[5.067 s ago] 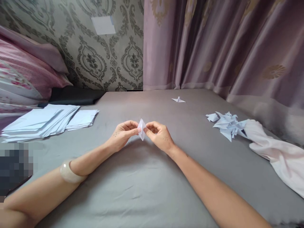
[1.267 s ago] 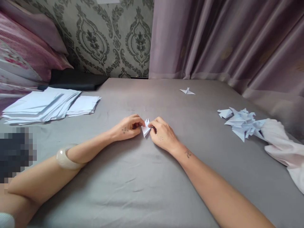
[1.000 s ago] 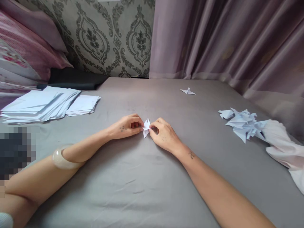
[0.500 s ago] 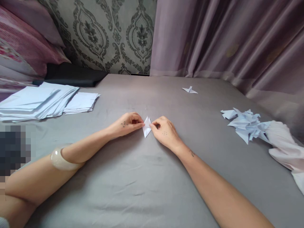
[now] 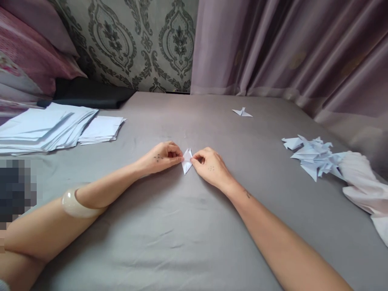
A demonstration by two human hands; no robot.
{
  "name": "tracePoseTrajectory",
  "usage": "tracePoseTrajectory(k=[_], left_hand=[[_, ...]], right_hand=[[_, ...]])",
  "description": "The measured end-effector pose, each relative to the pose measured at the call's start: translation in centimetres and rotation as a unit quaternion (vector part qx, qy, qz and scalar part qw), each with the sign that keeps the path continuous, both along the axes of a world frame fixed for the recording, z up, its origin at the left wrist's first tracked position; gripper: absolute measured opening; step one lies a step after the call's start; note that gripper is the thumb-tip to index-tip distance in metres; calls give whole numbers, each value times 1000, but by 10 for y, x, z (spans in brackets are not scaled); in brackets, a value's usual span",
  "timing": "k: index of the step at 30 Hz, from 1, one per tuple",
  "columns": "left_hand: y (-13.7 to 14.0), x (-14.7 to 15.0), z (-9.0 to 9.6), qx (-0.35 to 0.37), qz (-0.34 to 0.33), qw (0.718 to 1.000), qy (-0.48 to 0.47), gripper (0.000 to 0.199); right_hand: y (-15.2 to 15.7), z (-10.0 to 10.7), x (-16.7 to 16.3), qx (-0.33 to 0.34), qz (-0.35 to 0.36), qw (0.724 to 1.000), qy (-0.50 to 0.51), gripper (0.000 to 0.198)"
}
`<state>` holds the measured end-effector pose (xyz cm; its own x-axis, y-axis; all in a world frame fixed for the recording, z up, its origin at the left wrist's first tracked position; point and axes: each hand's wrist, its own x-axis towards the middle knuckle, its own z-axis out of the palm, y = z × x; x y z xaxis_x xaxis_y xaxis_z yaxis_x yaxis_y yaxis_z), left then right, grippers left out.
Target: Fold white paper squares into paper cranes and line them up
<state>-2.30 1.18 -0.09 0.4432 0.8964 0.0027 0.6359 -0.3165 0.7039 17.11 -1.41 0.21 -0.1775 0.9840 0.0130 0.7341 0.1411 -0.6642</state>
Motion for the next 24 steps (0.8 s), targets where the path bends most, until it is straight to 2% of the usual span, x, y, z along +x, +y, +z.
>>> tracePoseTrajectory(k=[8,16,24], left_hand=[[-3,4,4,5,22,999,23,23],[2,4,1,-37,28,999,-5,24],[5,4,-1,-58,31,998,-7,22]], right_hand=[[2,0,-2,-4,-25,1000,-15,18],[3,0,-4,12,-30,999,-7,21],[3,-2,-4,-8,-42,999,-1,19]])
